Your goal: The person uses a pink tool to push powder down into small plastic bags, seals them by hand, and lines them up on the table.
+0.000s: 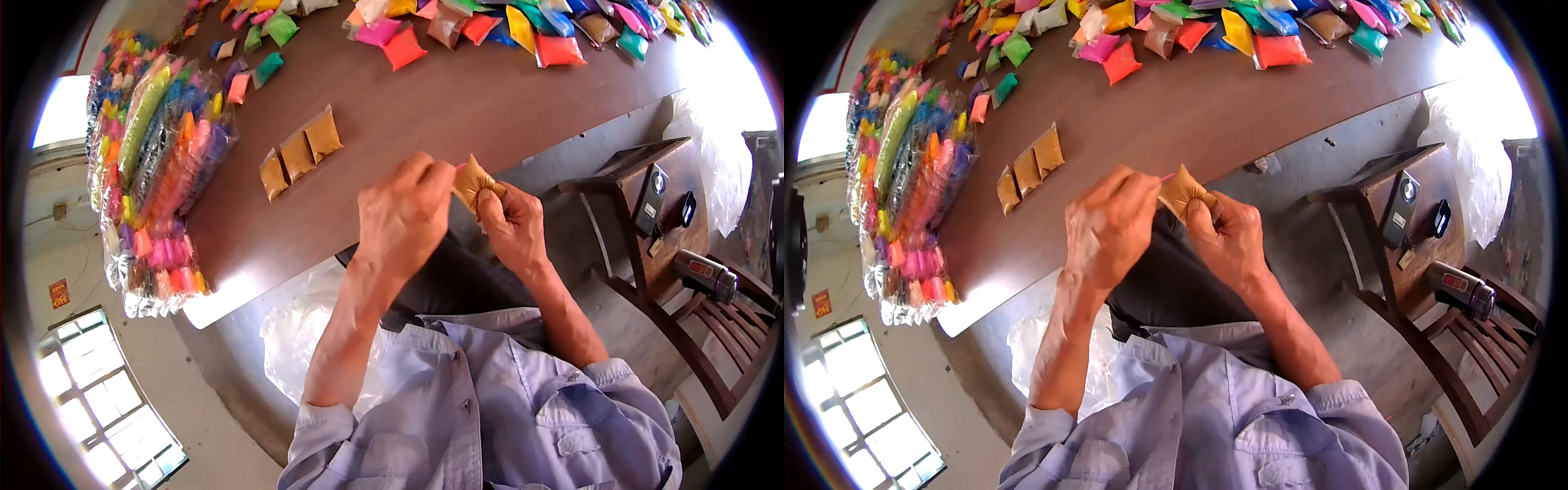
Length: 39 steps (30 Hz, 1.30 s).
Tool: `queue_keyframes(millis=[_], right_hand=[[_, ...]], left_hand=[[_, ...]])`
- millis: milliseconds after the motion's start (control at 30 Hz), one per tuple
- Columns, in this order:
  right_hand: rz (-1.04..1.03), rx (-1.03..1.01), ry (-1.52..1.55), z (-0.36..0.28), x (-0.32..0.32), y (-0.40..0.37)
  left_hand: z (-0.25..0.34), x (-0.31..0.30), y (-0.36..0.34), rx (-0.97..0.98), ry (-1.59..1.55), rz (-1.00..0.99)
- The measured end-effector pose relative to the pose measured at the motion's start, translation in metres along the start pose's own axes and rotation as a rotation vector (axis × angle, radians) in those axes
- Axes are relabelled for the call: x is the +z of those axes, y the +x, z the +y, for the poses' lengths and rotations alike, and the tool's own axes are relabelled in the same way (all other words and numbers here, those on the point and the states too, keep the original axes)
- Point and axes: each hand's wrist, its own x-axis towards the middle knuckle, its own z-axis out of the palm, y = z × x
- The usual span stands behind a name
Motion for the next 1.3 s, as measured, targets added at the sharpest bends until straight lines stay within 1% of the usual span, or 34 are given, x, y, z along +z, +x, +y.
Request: queue_keyframes(millis=[33,67,133,267,333,367,433,533,667,733,767,833,967,1033,1167,1233,1267,1300], right_hand=[[-0.001,0.021,0.081,0.002,0.002,0.001],[-0.005,0.022,0.081,0.0,0.002,0.001],[-0.064,0.025,0.008,-0.008,-0.002,0.002],[-0.08,0.007,-0.056,-0.013,-0.007,0.003],[-0.101,0.09,0.02,-0.01,-0.007,0.004],[-0.098,0.092,0.02,-0.01,-0.009,0.005],[-0.138,0.162,0.101,-0.01,-0.012,0.005],[-0.205,0.189,0.081,-0.01,-0.017,0.01],[-0.153,0.222,0.176,-0.026,-0.01,0.009],[-0.084,0.128,0.148,-0.023,-0.002,0.0],[-0.085,0.129,0.147,-0.025,-0.001,-0.001],[-0.138,0.271,0.308,-0.033,-0.002,-0.002],[-0.196,0.309,0.283,-0.031,-0.007,0.005],[-0.207,0.374,0.365,-0.031,-0.009,0.009],[-0.237,0.379,0.396,-0.033,-0.011,0.011],[-0.224,0.397,0.345,-0.039,-0.012,0.011],[-0.218,0.401,0.346,-0.038,-0.013,0.011],[-0.216,0.415,0.359,-0.035,-0.012,0.011]], left_hand=[[0.005,-0.002,0.0,0.014,-0.026,0.039],[0.008,-0.001,-0.001,0.01,-0.024,0.039],[0.012,-0.001,-0.001,0.033,0.038,-0.072],[-0.003,0.003,0.003,-0.023,0.071,-0.06],[-0.011,0.005,0.004,-0.045,0.019,0.001],[-0.011,0.006,0.002,-0.043,0.018,-0.002],[-0.002,-0.002,-0.001,-0.073,-0.158,0.062],[0.005,-0.003,-0.005,-0.069,-0.198,0.045],[0.002,0.003,-0.014,-0.053,-0.198,0.002],[0.001,0.004,-0.018,-0.008,-0.18,0.011],[0.0,0.004,-0.019,-0.009,-0.181,0.011],[-0.004,0.004,-0.023,0.049,-0.138,-0.016],[-0.009,0.009,-0.023,0.107,-0.094,0.032],[-0.011,0.013,-0.017,0.119,-0.055,0.02],[-0.018,0.021,-0.002,0.103,-0.034,0.022],[-0.021,0.022,0.004,0.075,-0.138,0.066],[-0.02,0.019,0.003,0.078,-0.142,0.061],[-0.017,0.015,0.0,0.037,-0.167,0.09]])
